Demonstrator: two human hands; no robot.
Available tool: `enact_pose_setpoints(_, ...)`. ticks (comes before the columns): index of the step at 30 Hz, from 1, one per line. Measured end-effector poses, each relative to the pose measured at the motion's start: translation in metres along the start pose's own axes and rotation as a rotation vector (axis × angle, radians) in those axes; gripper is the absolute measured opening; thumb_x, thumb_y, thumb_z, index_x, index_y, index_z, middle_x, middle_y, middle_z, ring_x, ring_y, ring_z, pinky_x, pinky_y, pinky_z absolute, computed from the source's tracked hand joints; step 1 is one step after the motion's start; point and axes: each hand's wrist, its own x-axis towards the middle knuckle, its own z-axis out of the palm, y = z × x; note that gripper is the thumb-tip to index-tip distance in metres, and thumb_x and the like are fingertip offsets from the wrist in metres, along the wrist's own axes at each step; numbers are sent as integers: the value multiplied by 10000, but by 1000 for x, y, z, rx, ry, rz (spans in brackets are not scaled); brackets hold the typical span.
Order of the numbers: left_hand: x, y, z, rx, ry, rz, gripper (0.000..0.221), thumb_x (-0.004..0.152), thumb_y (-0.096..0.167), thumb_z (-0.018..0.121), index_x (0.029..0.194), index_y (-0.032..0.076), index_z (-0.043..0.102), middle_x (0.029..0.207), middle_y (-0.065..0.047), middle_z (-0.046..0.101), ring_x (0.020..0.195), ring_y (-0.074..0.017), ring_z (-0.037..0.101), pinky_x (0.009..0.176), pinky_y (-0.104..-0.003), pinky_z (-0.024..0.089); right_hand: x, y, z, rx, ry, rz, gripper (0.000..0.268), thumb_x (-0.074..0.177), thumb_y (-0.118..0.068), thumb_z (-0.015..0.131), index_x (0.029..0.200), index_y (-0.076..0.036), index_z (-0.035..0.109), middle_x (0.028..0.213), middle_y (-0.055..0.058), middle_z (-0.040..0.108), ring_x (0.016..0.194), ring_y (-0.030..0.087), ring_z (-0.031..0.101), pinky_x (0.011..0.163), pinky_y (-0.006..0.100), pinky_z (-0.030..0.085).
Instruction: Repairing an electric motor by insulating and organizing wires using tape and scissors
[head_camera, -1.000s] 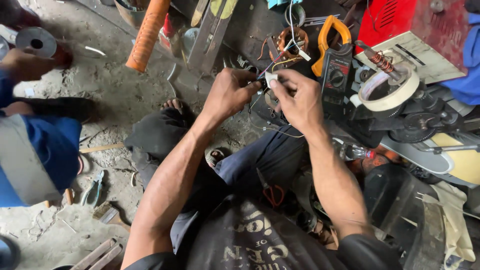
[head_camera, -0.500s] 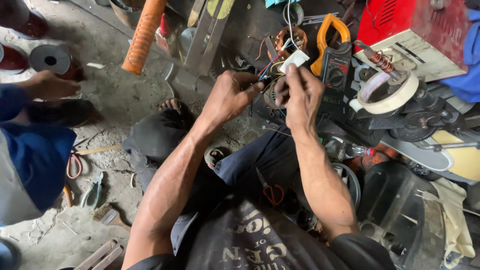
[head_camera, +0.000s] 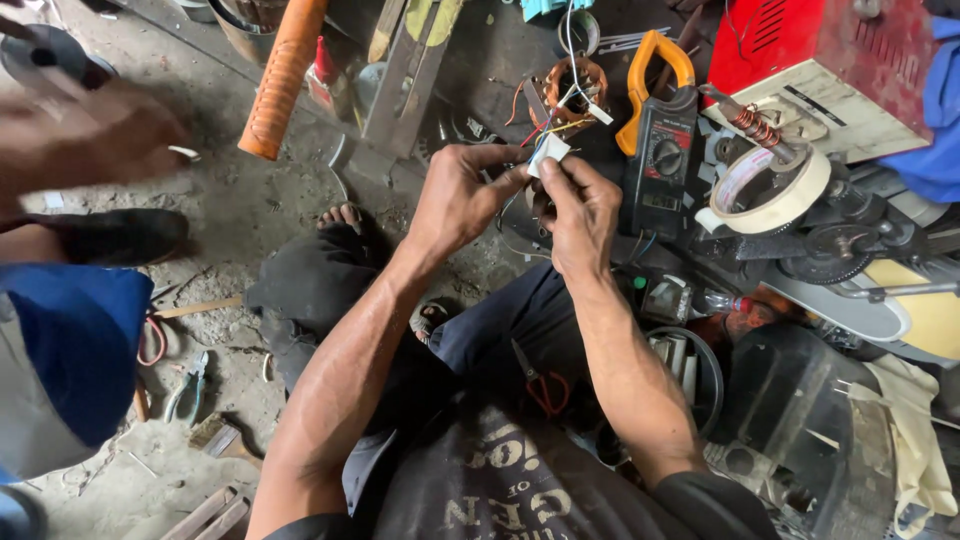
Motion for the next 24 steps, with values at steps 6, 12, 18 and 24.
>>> enact_pose_setpoints(6,3,-17,7,-64,22,-59,200,884,244,766,1067,183,816,781,-58,756,789,-146,706,732,-350,591,0,6,-2,99,16,-43,106,948,-60,735,867,7,716,679,116,583,494,135,550,372,219,380)
enact_pose_setpoints(12,4,-12,14,-199,36,-99,166,883,218,767,1032,170,822,779,-30,765,802,-90,696,728,-297,607,0,11,-6,119,24,-27,125,964,-82,715,888,17,722,715,144,645,494,134,559,367,214,400)
enact_pose_setpoints(18,3,-5,8,-270,59,-179,161,891,207,773,1016,116,817,696,-34,693,649,-75,622,580,-245,554,-1,7,-6,140,57,-8,167,984,-106,684,854,-2,677,703,128,599,499,172,593,369,217,395)
enact_pose_setpoints(24,9,-12,12,-266,60,-186,160,886,196,787,1008,94,810,636,-34,643,556,-68,584,519,-235,518,0,3,-9,141,65,1,172,985,-114,685,858,-1,662,722,127,593,513,184,608,366,224,405)
